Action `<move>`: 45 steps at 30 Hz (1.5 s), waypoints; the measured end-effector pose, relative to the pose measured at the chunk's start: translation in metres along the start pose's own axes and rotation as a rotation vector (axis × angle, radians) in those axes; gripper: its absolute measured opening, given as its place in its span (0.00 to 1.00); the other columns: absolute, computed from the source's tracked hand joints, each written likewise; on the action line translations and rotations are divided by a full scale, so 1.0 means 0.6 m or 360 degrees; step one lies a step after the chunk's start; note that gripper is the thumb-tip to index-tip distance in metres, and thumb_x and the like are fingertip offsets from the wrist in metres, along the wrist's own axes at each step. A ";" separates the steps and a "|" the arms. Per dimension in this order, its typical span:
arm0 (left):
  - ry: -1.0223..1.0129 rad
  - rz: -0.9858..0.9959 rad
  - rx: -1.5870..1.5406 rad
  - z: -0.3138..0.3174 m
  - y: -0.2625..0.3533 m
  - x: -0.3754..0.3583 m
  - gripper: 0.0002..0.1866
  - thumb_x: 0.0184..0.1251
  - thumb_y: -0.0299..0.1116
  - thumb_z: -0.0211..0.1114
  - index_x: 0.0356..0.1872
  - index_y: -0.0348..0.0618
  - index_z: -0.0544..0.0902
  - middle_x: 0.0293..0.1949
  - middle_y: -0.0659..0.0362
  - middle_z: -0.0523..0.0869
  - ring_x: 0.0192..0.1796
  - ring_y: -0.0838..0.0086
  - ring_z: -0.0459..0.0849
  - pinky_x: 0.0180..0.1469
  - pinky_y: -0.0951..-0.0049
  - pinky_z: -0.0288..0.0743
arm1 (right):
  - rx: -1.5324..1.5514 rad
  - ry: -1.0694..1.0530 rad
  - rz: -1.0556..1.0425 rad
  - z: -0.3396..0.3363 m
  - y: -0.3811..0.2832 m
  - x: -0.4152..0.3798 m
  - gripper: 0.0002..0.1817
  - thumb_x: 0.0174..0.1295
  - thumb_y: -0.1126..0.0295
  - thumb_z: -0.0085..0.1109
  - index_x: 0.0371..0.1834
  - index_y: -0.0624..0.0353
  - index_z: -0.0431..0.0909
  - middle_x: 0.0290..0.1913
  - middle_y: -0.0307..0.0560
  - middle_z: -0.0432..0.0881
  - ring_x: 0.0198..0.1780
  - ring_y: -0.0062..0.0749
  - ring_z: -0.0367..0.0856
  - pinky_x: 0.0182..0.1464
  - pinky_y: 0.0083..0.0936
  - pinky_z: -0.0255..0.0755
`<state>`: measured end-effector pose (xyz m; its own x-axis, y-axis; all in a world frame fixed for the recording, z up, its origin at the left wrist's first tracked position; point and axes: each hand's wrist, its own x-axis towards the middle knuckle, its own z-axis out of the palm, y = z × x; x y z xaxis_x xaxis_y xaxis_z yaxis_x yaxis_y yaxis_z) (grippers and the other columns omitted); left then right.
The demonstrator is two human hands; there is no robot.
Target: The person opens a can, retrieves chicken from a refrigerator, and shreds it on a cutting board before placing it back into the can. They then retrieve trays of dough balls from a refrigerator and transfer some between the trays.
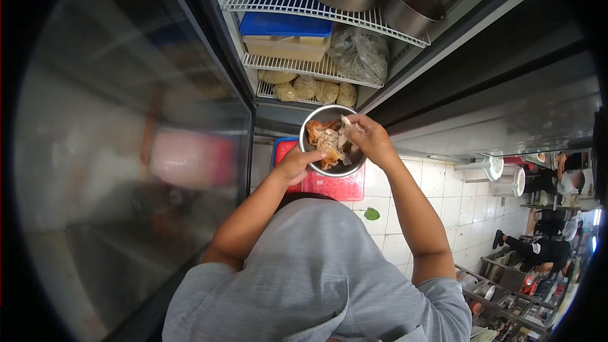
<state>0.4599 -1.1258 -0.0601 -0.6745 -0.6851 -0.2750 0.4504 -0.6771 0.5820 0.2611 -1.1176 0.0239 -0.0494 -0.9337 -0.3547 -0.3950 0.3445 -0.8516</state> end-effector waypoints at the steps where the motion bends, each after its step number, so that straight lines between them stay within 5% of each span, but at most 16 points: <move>1: -0.0007 0.0002 0.0005 0.001 0.000 0.001 0.26 0.58 0.22 0.64 0.60 0.38 0.69 0.52 0.55 0.80 0.52 0.70 0.81 0.56 0.68 0.76 | 0.0226 0.0007 -0.0130 -0.005 0.004 0.003 0.11 0.60 0.70 0.59 0.43 0.63 0.78 0.33 0.42 0.81 0.33 0.22 0.78 0.36 0.24 0.74; 2: -0.0008 0.0011 0.0006 0.001 0.001 0.001 0.26 0.59 0.22 0.63 0.60 0.38 0.69 0.52 0.54 0.80 0.53 0.69 0.81 0.56 0.68 0.76 | 0.0452 0.0015 -0.0263 -0.012 0.008 0.004 0.10 0.62 0.71 0.58 0.43 0.63 0.77 0.32 0.37 0.79 0.32 0.15 0.75 0.31 0.20 0.74; 4: -0.0020 0.0022 0.0015 0.004 0.003 0.002 0.26 0.59 0.22 0.63 0.60 0.38 0.69 0.52 0.54 0.80 0.53 0.69 0.81 0.56 0.68 0.76 | 0.0563 -0.0065 -0.0236 -0.028 0.008 0.004 0.10 0.63 0.71 0.57 0.45 0.62 0.76 0.32 0.40 0.79 0.31 0.17 0.76 0.28 0.22 0.75; 8: 0.0030 -0.0051 -0.0024 -0.012 -0.016 0.008 0.25 0.61 0.24 0.62 0.60 0.37 0.69 0.54 0.53 0.78 0.55 0.67 0.79 0.57 0.65 0.75 | 0.1477 -0.0268 0.0081 -0.042 -0.003 -0.008 0.13 0.63 0.70 0.56 0.50 0.62 0.71 0.42 0.46 0.79 0.40 0.31 0.83 0.35 0.27 0.84; 14: 0.0027 0.0046 0.0005 0.025 0.040 0.001 0.27 0.60 0.23 0.60 0.63 0.36 0.66 0.56 0.51 0.77 0.58 0.64 0.77 0.60 0.62 0.73 | 0.1992 -0.0161 -0.0209 -0.104 -0.001 -0.043 0.09 0.62 0.73 0.58 0.43 0.58 0.71 0.43 0.46 0.79 0.35 0.26 0.79 0.27 0.20 0.77; 22: 0.0075 0.0684 -0.0017 0.183 0.235 0.003 0.21 0.68 0.37 0.53 0.57 0.35 0.72 0.52 0.52 0.81 0.52 0.68 0.81 0.56 0.66 0.76 | 0.1941 0.0084 -0.0193 -0.185 0.092 -0.099 0.12 0.62 0.68 0.59 0.48 0.50 0.72 0.34 0.36 0.78 0.31 0.22 0.77 0.29 0.23 0.78; 28: 0.0115 0.0839 0.0553 0.292 0.391 0.061 0.25 0.68 0.43 0.44 0.56 0.32 0.69 0.46 0.42 0.81 0.40 0.57 0.85 0.35 0.61 0.82 | 0.2156 0.0076 -0.0139 -0.205 0.183 -0.123 0.12 0.64 0.61 0.55 0.47 0.52 0.73 0.33 0.36 0.78 0.31 0.23 0.78 0.27 0.21 0.77; 33: 0.0497 0.1090 0.0567 0.351 0.461 0.159 0.25 0.70 0.44 0.47 0.55 0.31 0.69 0.43 0.42 0.80 0.36 0.57 0.84 0.35 0.65 0.82 | 0.2159 0.0140 -0.0042 -0.229 0.246 -0.145 0.11 0.65 0.61 0.54 0.46 0.52 0.73 0.32 0.36 0.78 0.30 0.22 0.76 0.24 0.20 0.71; 37: 0.0909 0.1224 0.0573 0.334 0.423 0.201 0.29 0.67 0.49 0.59 0.58 0.34 0.68 0.48 0.49 0.77 0.36 0.63 0.81 0.35 0.66 0.80 | 0.2151 0.0167 0.0085 -0.238 0.317 -0.179 0.11 0.65 0.60 0.53 0.45 0.52 0.73 0.32 0.36 0.78 0.30 0.23 0.76 0.27 0.21 0.70; 39: 0.0916 0.1340 0.0527 0.326 0.378 0.178 0.28 0.68 0.48 0.58 0.58 0.36 0.69 0.48 0.51 0.77 0.36 0.65 0.81 0.34 0.68 0.79 | 0.2154 0.0196 0.0138 -0.232 0.347 -0.212 0.11 0.65 0.60 0.53 0.45 0.52 0.73 0.32 0.36 0.78 0.30 0.23 0.76 0.28 0.21 0.71; 42: 0.0780 0.1516 0.0511 0.314 0.266 0.137 0.24 0.68 0.47 0.58 0.58 0.42 0.72 0.52 0.58 0.77 0.37 0.70 0.81 0.36 0.73 0.77 | 0.2316 0.0374 0.0162 -0.215 0.391 -0.303 0.24 0.67 0.44 0.44 0.52 0.53 0.71 0.36 0.41 0.78 0.40 0.36 0.79 0.37 0.32 0.76; 43: 0.0719 0.1490 0.0543 0.307 0.212 0.138 0.22 0.69 0.45 0.58 0.58 0.45 0.73 0.54 0.60 0.77 0.36 0.74 0.80 0.39 0.75 0.75 | 0.2431 0.0270 0.0063 -0.208 0.427 -0.334 0.31 0.66 0.38 0.40 0.57 0.53 0.69 0.38 0.44 0.78 0.46 0.43 0.79 0.46 0.42 0.76; 45: 0.0569 0.1175 0.0604 0.309 0.080 0.145 0.20 0.70 0.43 0.57 0.57 0.45 0.73 0.54 0.61 0.77 0.36 0.74 0.80 0.39 0.74 0.73 | 0.2558 0.0428 -0.0003 -0.182 0.444 -0.406 0.35 0.65 0.36 0.39 0.62 0.54 0.66 0.41 0.48 0.79 0.49 0.46 0.78 0.52 0.46 0.74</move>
<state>0.3146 -1.1681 0.0858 -0.0397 -0.9956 0.0844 0.4309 0.0591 0.9005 0.0680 -0.8093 -0.0747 -0.2678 -0.8640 -0.4263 0.9062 -0.0756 -0.4160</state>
